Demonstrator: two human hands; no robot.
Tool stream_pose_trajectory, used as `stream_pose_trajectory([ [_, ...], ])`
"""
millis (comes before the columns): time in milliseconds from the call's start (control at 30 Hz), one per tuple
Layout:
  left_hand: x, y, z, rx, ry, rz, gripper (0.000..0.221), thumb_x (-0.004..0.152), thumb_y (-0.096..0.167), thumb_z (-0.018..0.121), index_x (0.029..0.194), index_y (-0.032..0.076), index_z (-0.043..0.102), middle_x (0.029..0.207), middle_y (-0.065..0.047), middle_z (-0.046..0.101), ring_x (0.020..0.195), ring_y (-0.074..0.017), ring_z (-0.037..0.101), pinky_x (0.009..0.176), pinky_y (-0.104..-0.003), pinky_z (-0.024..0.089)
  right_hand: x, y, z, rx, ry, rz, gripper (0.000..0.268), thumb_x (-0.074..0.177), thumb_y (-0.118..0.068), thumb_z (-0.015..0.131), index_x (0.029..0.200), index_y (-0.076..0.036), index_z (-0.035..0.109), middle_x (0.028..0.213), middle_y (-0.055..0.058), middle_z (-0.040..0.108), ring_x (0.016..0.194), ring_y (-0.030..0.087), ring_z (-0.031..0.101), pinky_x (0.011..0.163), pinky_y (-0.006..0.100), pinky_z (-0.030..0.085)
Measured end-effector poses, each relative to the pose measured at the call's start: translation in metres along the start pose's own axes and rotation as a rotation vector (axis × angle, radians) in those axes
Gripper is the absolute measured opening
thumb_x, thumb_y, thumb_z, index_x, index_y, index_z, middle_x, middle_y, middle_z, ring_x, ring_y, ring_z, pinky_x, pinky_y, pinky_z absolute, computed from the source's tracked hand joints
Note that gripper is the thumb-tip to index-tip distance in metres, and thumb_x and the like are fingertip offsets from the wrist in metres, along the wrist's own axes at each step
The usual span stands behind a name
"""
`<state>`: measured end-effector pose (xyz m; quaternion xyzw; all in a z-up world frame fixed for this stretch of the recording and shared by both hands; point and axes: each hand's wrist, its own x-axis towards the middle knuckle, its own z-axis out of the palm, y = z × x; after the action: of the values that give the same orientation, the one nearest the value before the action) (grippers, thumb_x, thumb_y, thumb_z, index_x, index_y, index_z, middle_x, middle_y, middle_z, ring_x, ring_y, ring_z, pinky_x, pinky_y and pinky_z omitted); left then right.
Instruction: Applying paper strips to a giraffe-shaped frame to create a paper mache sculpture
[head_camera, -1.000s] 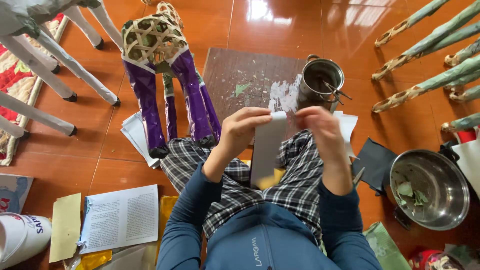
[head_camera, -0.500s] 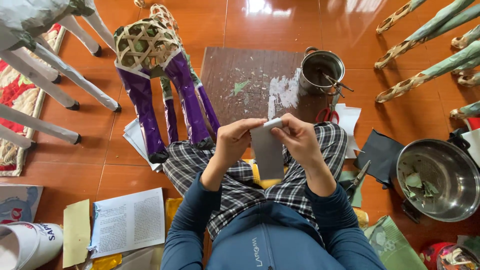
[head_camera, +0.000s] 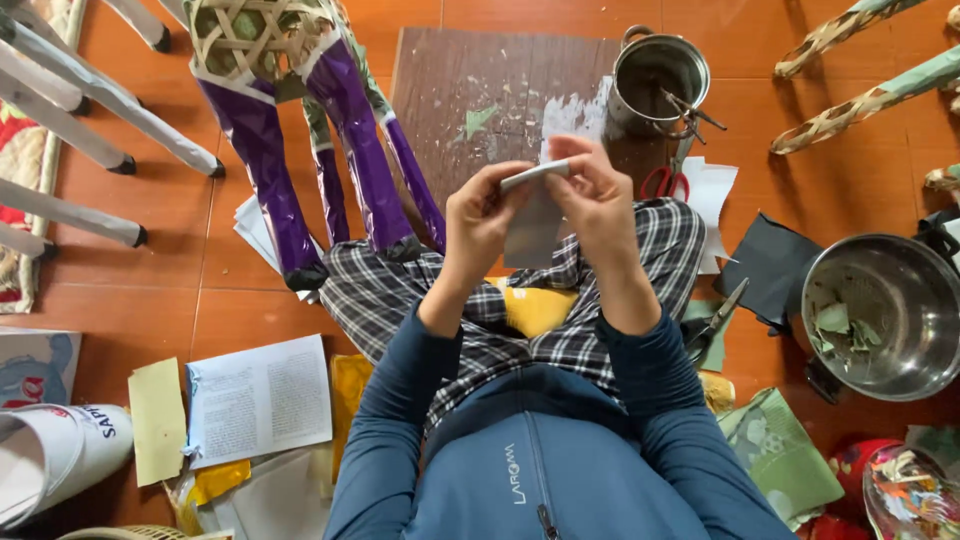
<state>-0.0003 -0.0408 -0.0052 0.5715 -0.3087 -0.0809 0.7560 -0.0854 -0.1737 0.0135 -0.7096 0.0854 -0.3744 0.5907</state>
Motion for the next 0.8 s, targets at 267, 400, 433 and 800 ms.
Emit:
stream_pose_trajectory([
  [267,-0.016,-0.103,-0.04,-0.065,-0.659,-0.407,0.016,0.099,0.011,0.081,0.114,0.008,0.077,0.099,-0.007,0.076,0.091,-0.0173,0.065,0.078,-0.035,0.057,0.036,0.063,-0.028,0.604,0.339,0.331,0.003,0.103,-0.006,0.079,0.104,-0.005,0.076,0.092,0.012,0.081,0.086,0.02,0.082,0.081,0.031,0.066],
  [400,-0.029,-0.111,-0.036,-0.141,-0.567,-0.573,0.014,0.103,0.021,0.08,0.113,0.011,0.08,0.098,-0.002,0.078,0.088,-0.0102,0.066,0.076,-0.031,0.058,0.048,0.076,-0.035,0.604,0.364,0.326,0.007,0.102,-0.006,0.081,0.106,-0.003,0.076,0.094,0.014,0.082,0.088,0.022,0.084,0.082,0.033,0.068],
  [433,-0.031,-0.126,-0.039,-0.141,-0.581,-0.579,0.022,0.102,0.018,0.082,0.122,0.01,0.08,0.106,-0.007,0.08,0.095,-0.016,0.07,0.08,-0.036,0.061,0.046,0.073,-0.034,0.593,0.355,0.324,0.008,0.102,-0.006,0.081,0.108,-0.002,0.076,0.094,0.013,0.082,0.089,0.021,0.084,0.083,0.034,0.069],
  [800,-0.05,-0.151,-0.048,-0.253,-0.619,-0.654,0.045,0.102,0.015,0.084,0.146,0.014,0.073,0.131,-0.014,0.079,0.116,-0.0279,0.075,0.094,-0.047,0.063,0.034,0.04,-0.025,0.52,0.308,0.222,0.014,0.102,-0.007,0.082,0.113,-0.001,0.076,0.097,0.012,0.079,0.094,0.022,0.081,0.09,0.035,0.066],
])
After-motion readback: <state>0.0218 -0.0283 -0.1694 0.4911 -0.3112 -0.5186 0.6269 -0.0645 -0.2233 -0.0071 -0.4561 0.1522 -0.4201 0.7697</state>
